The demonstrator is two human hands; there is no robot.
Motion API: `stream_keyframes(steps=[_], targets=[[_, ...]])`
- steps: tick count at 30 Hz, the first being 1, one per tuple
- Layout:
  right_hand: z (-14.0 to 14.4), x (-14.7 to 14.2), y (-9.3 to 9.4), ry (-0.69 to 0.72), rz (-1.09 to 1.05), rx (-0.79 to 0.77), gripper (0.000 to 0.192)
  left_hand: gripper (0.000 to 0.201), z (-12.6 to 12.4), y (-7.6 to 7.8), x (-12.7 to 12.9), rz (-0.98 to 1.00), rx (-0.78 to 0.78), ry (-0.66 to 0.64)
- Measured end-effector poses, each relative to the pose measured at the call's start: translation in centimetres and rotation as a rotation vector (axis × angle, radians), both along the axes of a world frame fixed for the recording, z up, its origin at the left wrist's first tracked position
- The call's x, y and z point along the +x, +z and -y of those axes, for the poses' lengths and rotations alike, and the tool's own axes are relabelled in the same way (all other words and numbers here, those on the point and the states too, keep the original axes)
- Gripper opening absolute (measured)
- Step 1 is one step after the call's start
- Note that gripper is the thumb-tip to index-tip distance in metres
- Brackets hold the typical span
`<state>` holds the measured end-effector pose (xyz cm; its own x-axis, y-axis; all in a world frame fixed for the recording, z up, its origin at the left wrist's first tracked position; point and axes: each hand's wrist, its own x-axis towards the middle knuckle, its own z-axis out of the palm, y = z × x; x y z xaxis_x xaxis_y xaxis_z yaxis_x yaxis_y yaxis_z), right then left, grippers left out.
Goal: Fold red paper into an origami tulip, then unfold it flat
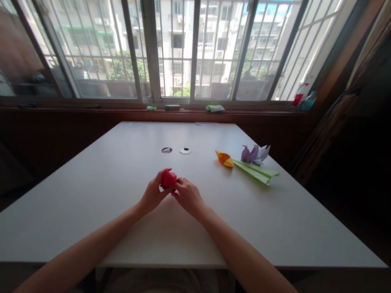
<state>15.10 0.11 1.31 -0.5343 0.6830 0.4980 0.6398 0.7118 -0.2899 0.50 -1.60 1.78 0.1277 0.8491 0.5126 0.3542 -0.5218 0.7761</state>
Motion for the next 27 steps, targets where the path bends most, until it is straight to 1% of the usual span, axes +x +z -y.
stream_keyframes(steps=[2, 4, 6, 8, 10, 12, 14, 16, 18, 20, 24, 27], targets=[[0.1, 0.0, 0.1, -0.003, -0.024, -0.02, 0.029, 0.047, -0.1, 0.0, 0.0, 0.025, -0.006, 0.007], [0.2, 0.0, 0.1, -0.005, -0.067, -0.049, 0.025, 0.043, -0.4, -0.1, 0.0, 0.075, -0.04, 0.028], [0.2, -0.1, 0.1, 0.006, -0.132, -0.078, 0.02, 0.034, -0.9, -0.2, -0.2, 0.159, -0.11, 0.064], [0.2, -0.1, 0.0, 0.026, -0.214, -0.097, 0.022, 0.028, -1.4, -0.3, -0.4, 0.297, -0.203, 0.105], [0.1, -0.1, -0.1, 0.047, -0.298, -0.114, 0.031, 0.031, -1.8, -0.2, -0.6, 0.47, -0.329, 0.068], [0.0, -0.2, -0.2, 0.055, -0.371, -0.134, 0.039, 0.035, -2.0, -0.1, -0.7, 0.619, -0.454, -0.006], [-0.1, -0.2, -0.2, 0.048, -0.426, -0.148, 0.037, 0.037, -1.9, 0.0, -0.8, 0.709, -0.545, -0.071], [-0.1, -0.1, -0.1, 0.028, -0.46, -0.151, 0.029, 0.037, -1.8, 0.1, -0.8, 0.745, -0.598, -0.109], [0.0, -0.1, 0.1, -0.001, -0.484, -0.15, 0.021, 0.036, -1.6, 0.2, -0.8, 0.754, -0.62, -0.119], [0.1, 0.0, 0.3, -0.024, -0.51, -0.154, 0.018, 0.035, -1.6, 0.2, -0.9, 0.759, -0.628, -0.121], [0.1, 0.0, 0.6, -0.046, -0.57, -0.173, 0.019, 0.035, -1.8, 0.1, -1.1, 0.781, -0.656, -0.138], [0.2, 0.0, 0.7, -0.019, -0.581, -0.185, 0.025, 0.033, -2.1, -0.1, -1.2, 0.823, -0.691, -0.119]])
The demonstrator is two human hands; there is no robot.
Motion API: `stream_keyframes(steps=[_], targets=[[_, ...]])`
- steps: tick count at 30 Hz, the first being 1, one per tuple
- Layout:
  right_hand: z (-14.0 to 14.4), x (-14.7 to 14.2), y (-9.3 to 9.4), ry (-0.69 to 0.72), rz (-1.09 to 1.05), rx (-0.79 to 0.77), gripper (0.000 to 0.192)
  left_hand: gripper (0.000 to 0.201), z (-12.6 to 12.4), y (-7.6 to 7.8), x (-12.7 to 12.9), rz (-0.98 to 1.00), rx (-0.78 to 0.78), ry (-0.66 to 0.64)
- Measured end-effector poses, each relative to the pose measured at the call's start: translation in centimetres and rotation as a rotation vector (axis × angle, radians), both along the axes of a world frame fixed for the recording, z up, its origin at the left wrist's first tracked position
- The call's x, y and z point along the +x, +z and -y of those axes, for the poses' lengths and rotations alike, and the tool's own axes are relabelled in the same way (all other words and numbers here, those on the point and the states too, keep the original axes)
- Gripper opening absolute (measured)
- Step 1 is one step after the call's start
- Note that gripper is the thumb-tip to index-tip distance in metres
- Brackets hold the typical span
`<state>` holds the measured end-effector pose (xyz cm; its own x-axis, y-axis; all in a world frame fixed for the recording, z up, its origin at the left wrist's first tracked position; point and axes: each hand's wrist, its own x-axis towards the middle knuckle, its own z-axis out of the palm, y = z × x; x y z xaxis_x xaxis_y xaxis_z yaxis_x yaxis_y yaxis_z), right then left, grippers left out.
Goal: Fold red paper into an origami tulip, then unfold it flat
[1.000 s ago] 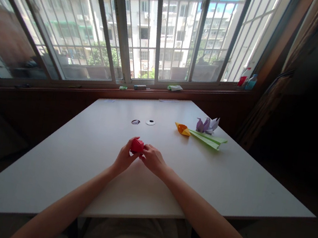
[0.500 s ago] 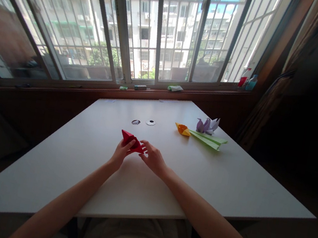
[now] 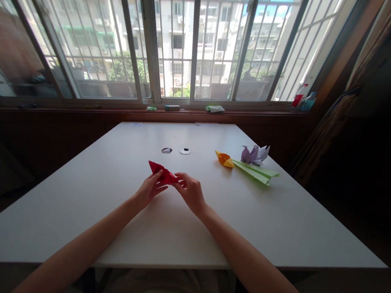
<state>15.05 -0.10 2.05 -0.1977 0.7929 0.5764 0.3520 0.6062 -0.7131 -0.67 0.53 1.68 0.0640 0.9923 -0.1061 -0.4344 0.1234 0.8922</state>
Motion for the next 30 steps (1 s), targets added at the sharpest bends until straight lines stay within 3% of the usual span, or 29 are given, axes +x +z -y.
stream_keyframes(steps=[7, 11, 16, 21, 30], targets=[[0.3, 0.1, 0.4, 0.034, 0.007, -0.095, 0.023, 0.032, -0.5, -0.9, -0.1, -0.067, -0.062, 0.028], [0.1, 0.1, 0.6, -0.015, -0.044, -0.102, 0.027, 0.037, -0.1, -0.7, 0.1, -0.172, -0.03, -0.107], [-0.1, 0.0, 0.6, 0.011, -0.074, -0.006, 0.045, 0.03, 0.8, 0.4, 0.5, -0.24, 0.036, -0.244], [0.1, -0.1, 0.6, 0.077, -0.089, -0.028, 0.043, 0.026, 1.1, 0.8, 0.6, -0.284, 0.057, -0.255], [0.1, -0.2, 0.4, 0.101, -0.069, 0.022, 0.044, 0.035, 0.8, -0.1, 0.4, -0.412, 0.047, -0.2]])
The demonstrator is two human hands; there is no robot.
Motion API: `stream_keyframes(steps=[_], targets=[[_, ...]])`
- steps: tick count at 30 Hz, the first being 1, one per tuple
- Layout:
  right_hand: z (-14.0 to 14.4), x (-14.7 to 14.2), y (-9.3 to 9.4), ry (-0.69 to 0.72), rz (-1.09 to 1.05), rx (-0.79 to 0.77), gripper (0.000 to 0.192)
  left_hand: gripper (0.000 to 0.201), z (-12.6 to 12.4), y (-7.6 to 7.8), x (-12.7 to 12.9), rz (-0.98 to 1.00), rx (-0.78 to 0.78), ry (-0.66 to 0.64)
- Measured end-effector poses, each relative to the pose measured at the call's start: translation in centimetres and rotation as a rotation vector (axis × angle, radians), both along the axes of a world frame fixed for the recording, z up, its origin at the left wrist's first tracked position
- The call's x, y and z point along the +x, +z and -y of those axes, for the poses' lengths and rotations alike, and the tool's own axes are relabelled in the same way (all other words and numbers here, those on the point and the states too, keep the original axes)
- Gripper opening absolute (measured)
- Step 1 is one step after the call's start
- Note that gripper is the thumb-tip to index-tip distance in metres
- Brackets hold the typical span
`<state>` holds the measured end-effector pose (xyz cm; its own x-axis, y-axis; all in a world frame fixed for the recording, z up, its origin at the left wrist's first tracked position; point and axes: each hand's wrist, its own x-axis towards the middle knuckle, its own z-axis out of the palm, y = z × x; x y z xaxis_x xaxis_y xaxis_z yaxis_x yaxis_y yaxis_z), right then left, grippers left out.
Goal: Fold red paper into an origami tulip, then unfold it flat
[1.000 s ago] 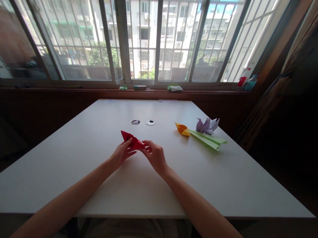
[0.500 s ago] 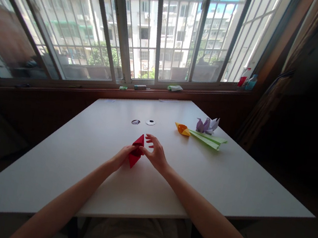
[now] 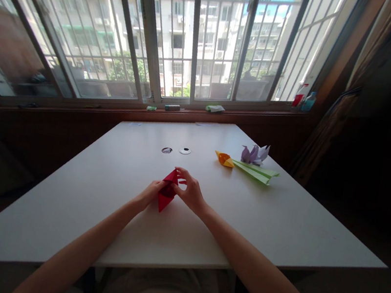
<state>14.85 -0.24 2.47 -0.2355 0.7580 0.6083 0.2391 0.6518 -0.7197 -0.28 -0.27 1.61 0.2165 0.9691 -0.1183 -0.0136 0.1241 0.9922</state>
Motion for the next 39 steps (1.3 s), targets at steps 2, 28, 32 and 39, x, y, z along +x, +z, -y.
stream_keyframes(steps=[2, 28, 32, 39], targets=[[0.0, 0.0, 0.0, -0.005, -0.005, 0.003, 0.043, 0.034, 0.1, 0.1, 0.1, 0.003, 0.033, -0.01], [0.1, 0.5, -0.1, -0.392, 0.158, 0.287, 0.038, 0.025, 1.0, 2.3, 0.3, 0.391, -0.177, -0.082], [0.2, 0.3, -0.4, -0.303, 0.178, 0.336, 0.036, 0.032, 1.1, 2.6, 0.6, 0.52, -0.251, -0.124], [0.6, 0.4, -0.1, -0.213, 0.186, 0.386, 0.034, 0.028, 1.5, 2.8, 0.6, 0.553, -0.305, -0.157]])
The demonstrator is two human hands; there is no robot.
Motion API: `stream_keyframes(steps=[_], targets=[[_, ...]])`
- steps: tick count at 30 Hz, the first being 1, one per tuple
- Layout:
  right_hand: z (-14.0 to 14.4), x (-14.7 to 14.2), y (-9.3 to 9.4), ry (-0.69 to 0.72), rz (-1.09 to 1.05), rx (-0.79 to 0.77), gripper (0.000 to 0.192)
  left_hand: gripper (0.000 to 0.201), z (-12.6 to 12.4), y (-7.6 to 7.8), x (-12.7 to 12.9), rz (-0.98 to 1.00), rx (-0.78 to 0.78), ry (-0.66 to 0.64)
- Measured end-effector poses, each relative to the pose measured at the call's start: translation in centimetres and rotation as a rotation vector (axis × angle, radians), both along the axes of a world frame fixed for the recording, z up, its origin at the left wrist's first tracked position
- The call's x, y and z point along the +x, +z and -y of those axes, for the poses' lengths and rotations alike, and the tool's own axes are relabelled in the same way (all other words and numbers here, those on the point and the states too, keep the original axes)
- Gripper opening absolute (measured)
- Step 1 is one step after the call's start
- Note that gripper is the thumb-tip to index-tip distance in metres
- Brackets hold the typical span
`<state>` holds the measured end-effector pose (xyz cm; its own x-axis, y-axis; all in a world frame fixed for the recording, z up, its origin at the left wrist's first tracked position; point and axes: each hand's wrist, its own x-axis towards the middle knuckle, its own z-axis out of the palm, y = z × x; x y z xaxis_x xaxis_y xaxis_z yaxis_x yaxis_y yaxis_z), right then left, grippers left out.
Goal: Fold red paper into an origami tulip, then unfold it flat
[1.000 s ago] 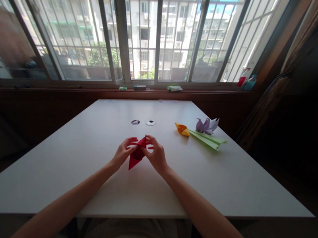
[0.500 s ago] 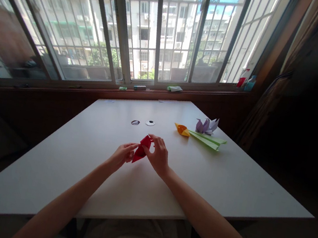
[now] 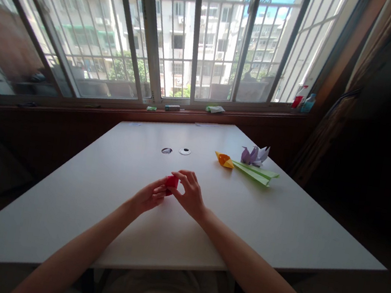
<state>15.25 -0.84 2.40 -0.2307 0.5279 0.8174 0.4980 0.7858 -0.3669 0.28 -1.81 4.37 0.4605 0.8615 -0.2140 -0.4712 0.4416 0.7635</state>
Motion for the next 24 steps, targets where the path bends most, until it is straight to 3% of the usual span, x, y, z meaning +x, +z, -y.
stream_keyframes(steps=[9, 16, 24], targets=[[-0.11, 0.01, -0.08, -0.019, 0.036, 0.032, 0.035, 0.019, 0.51, 0.02, 0.04, -0.002, 0.06, -0.039], [0.26, -0.01, 0.4, 0.016, 0.042, 0.016, 0.038, 0.02, 0.22, -0.29, -0.03, -0.033, 0.1, 0.009], [0.34, 0.22, 0.67, 0.01, -0.04, -0.022, 0.021, 0.027, -0.16, -0.75, -0.1, -0.109, 0.178, 0.062]])
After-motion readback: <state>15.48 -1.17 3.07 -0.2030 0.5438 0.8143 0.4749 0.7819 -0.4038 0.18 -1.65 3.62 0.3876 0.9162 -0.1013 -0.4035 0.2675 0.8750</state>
